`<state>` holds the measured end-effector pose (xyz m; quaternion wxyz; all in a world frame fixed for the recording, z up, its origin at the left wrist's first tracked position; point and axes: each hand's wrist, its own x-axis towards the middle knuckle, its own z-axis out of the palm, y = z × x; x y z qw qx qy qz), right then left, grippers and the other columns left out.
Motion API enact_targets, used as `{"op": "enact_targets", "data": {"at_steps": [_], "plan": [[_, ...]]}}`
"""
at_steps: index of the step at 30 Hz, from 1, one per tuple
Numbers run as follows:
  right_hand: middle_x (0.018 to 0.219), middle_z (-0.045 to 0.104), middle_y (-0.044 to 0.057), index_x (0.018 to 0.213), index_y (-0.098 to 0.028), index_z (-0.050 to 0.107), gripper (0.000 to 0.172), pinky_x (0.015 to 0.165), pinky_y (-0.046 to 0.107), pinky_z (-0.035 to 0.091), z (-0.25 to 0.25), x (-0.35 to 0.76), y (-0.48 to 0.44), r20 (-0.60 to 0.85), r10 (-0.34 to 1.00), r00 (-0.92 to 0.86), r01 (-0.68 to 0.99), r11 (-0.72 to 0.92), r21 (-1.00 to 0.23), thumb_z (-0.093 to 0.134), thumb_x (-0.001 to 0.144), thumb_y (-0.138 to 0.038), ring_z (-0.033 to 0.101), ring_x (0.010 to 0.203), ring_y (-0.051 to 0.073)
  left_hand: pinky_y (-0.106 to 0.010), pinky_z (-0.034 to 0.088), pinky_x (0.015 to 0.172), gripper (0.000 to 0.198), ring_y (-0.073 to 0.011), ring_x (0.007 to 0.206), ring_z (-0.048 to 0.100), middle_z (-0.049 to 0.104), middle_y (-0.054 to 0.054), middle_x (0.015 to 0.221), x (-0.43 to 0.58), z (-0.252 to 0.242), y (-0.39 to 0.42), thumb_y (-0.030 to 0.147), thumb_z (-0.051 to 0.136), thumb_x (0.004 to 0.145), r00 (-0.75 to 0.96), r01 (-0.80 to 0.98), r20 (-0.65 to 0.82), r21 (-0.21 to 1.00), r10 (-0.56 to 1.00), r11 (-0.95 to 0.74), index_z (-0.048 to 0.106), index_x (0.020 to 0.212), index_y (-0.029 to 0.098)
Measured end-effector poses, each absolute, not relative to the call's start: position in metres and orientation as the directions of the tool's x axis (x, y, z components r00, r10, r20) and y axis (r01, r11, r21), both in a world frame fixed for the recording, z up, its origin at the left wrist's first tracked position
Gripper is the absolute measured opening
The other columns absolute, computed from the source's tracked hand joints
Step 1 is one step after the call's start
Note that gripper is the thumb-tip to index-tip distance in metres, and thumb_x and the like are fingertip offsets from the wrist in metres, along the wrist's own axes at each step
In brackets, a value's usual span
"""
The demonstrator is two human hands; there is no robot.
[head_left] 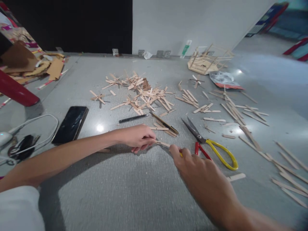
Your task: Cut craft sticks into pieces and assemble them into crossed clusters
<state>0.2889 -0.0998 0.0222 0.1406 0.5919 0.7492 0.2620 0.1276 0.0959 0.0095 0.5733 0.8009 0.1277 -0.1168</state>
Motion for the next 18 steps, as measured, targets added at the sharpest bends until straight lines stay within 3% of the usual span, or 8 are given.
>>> {"op": "enact_targets", "data": {"at_steps": [7,11,18], "plan": [[0.065,0.063,0.005,0.098,-0.014,0.069,0.027,0.043,0.025,0.031,0.021,0.289,-0.104,0.075,0.969,-0.235,0.803,0.15,0.577,0.053,0.086,0.003,0.063,0.047,0.019,-0.015,0.044,0.037,0.035,-0.0085,0.038,0.059,0.06,0.002,0.055,0.128,0.012,0.095,0.024,0.048,0.105,0.944,0.327,-0.321,0.888,0.074,-0.323,0.051,0.071,0.018],[0.068,0.066,0.005,0.097,-0.016,0.067,0.025,0.043,0.025,0.029,0.02,0.298,-0.102,0.038,0.972,-0.231,0.833,0.177,0.525,0.053,0.087,0.003,0.067,0.051,0.019,-0.014,0.045,0.037,0.036,-0.009,0.037,0.059,0.059,0.002,0.053,0.129,0.012,0.094,0.024,0.047,0.106,0.946,0.323,-0.312,0.893,0.084,-0.314,0.051,0.071,0.018],[0.066,0.063,0.0,0.088,-0.018,0.063,0.028,0.048,0.027,0.031,0.016,0.306,-0.103,0.164,0.958,-0.234,0.88,0.137,0.455,0.052,0.087,0.007,0.067,0.052,0.018,-0.013,0.044,0.035,0.035,-0.0091,0.037,0.061,0.061,0.001,0.055,0.128,0.014,0.094,0.022,0.047,0.105,0.948,0.316,-0.308,0.89,0.077,-0.33,0.052,0.071,0.017]]}}
